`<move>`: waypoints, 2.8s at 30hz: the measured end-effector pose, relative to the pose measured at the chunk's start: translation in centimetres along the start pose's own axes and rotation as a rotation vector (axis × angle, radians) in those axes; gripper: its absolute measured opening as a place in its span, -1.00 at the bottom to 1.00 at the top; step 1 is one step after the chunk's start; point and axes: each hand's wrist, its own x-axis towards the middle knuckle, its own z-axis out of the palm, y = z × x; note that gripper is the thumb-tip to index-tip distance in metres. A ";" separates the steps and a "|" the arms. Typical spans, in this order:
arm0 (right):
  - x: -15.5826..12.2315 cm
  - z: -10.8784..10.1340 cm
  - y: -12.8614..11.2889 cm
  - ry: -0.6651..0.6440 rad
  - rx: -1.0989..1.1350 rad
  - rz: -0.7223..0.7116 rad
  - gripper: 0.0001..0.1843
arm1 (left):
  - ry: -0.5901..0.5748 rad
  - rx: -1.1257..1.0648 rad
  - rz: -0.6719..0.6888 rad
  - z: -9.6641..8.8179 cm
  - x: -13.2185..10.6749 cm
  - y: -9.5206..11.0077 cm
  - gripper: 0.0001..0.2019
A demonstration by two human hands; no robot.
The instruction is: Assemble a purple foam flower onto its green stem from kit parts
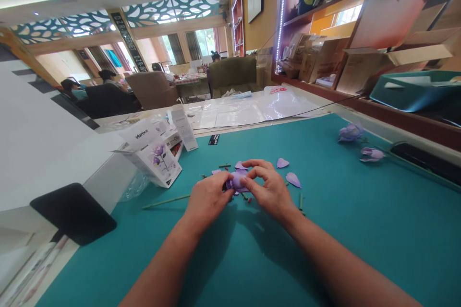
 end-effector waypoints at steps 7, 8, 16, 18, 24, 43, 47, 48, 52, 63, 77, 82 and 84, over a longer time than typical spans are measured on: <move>-0.2 0.3 0.0 -0.002 0.021 -0.002 -0.81 | 0.016 -0.049 0.005 0.0 0.0 -0.3 -0.81; -0.2 0.2 0.0 -0.001 0.032 -0.005 -0.81 | 0.021 -0.061 0.002 -0.1 0.0 -0.3 -0.81; 0.7 0.3 2.3 0.018 0.012 0.029 -0.75 | 0.134 -0.120 -0.095 -2.1 -0.1 -1.6 -0.81; 0.6 1.1 3.5 -0.115 -0.154 -0.015 -0.80 | 0.150 -0.109 -0.104 -2.3 -0.1 -1.8 -0.81; -0.4 3.6 5.2 -0.413 -0.577 -0.217 -0.83 | 0.143 -0.133 -0.110 -2.4 -0.2 -1.6 -0.81; 0.7 1.6 4.7 -0.197 -0.344 -0.029 -0.82 | 0.122 -0.115 -0.101 -2.4 0.0 -2.0 -0.80; 1.8 -0.7 5.0 -0.071 0.005 0.180 -0.77 | 0.112 -0.128 -0.123 -2.6 0.0 -2.0 -0.80; 2.1 -1.2 5.0 -0.039 0.077 0.206 -0.76 | 0.111 -0.129 -0.125 -2.7 -0.1 -2.0 -0.80; 2.8 -2.4 4.5 0.081 0.271 0.264 -0.67 | 0.113 -0.133 -0.124 -2.8 -0.1 -2.0 -0.80; 2.7 -1.8 3.7 0.091 0.469 0.396 -0.62 | 0.076 -0.164 -0.053 -2.8 -0.2 -1.9 -0.78; 2.2 -2.1 1.1 0.051 0.262 0.257 -0.86 | 0.168 -0.194 0.203 -0.6 -0.3 -0.5 -0.78; 1.7 -2.5 0.3 0.048 0.223 0.090 -0.86 | 0.265 -0.155 0.280 -0.1 -0.2 -0.6 -0.75; 1.4 -2.8 0.2 0.047 0.168 0.003 -0.89 | 0.300 -0.147 0.300 0.3 -0.1 -0.8 -0.74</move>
